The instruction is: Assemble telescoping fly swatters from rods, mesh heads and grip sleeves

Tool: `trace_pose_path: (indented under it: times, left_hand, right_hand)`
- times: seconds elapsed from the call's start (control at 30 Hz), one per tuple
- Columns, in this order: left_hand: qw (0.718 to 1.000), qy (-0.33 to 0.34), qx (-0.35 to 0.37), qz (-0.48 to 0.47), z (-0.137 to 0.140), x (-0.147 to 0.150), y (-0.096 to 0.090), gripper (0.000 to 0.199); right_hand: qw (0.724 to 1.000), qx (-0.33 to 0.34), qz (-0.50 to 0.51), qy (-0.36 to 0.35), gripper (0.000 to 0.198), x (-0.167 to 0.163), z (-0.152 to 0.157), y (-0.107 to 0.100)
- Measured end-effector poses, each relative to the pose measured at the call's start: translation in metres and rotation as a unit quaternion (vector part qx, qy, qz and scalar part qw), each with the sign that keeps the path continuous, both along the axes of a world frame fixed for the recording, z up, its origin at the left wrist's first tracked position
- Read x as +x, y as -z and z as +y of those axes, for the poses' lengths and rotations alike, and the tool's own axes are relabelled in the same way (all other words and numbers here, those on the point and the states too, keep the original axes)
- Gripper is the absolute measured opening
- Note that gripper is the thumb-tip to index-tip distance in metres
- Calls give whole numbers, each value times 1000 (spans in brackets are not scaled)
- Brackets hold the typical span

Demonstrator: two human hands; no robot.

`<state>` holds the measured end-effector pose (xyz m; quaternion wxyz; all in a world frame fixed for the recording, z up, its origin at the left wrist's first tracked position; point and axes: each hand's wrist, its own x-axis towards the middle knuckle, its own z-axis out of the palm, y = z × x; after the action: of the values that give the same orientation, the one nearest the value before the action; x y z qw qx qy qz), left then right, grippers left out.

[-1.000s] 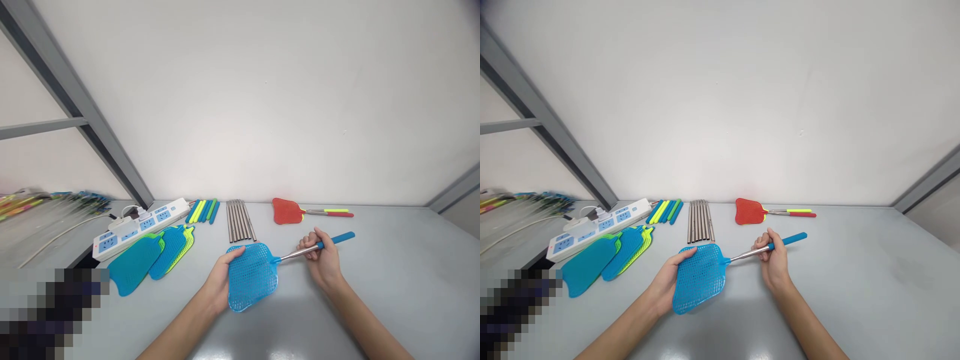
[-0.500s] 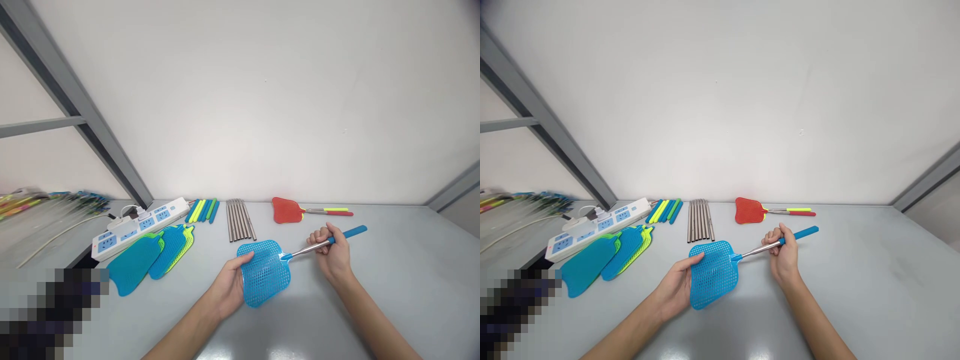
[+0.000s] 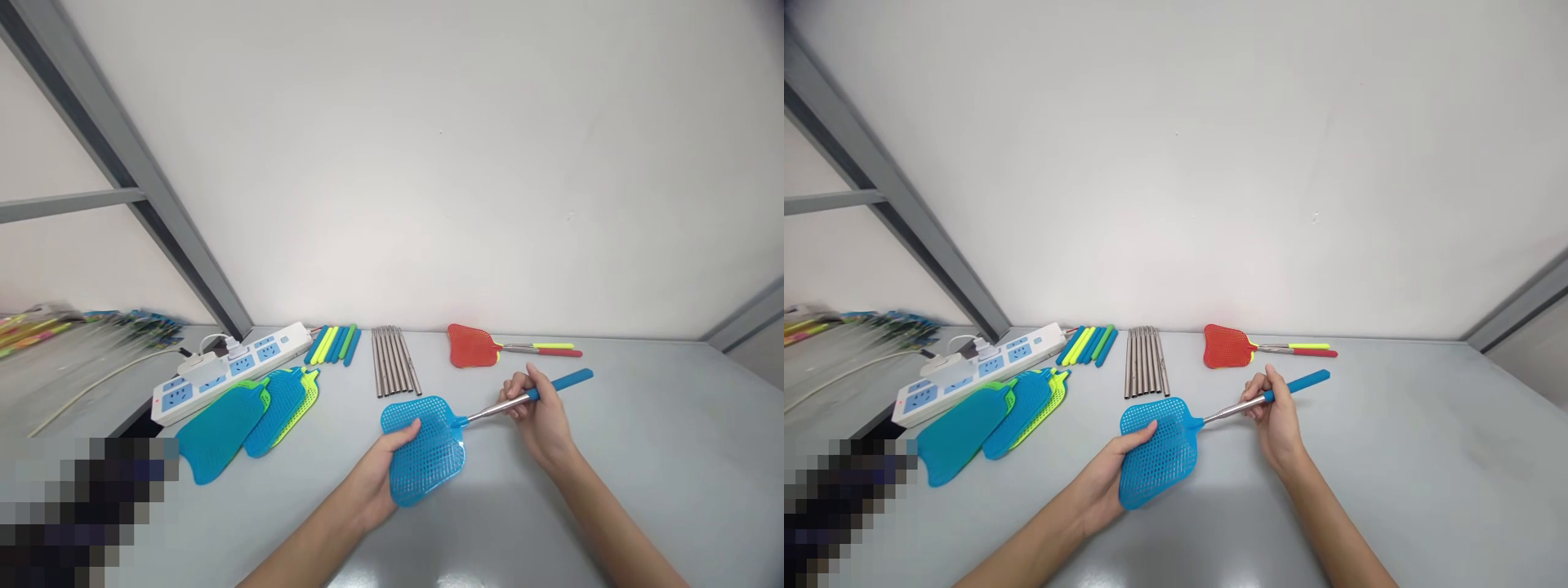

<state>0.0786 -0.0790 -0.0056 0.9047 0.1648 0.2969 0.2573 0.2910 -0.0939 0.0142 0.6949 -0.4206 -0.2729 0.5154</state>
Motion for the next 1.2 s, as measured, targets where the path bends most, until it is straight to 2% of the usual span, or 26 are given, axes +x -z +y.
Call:
trace_pose_path:
  times: [0.17, 0.37, 0.5, 0.6, 0.73, 0.87, 1.2]
  left_hand:
    - [1000, -16, 7, 20, 3, -1, 4, 48]
    - [999, -27, 14, 32, 3, 0, 0, 49]
    - [998, -29, 24, 45, 3, 1, -4, 48]
    - [997, -32, 32, 67, 1, 2, -5, 47]
    - [995, -37, 27, 92, 0, 3, -5, 45]
    - [993, -35, 9, 111, 0, 3, -5, 46]
    - [989, -37, 8, 142, -2, 2, -5, 45]
  right_hand:
    - [1000, -24, -12, 1, 42, 0, -1, 3]
    - [1000, -2, 20, 1, 38, -3, 0, 3]
    - [990, 19, 127, -50, 32, -5, 1, -1]
    - [971, 27, 218, -94, 28, -5, 1, -2]
    - [945, 38, 305, -109, 30, -5, -1, 2]
    - [930, 41, 349, -104, 32, -7, -2, 7]
    - [934, 59, 349, -47, 36, -20, -3, 9]
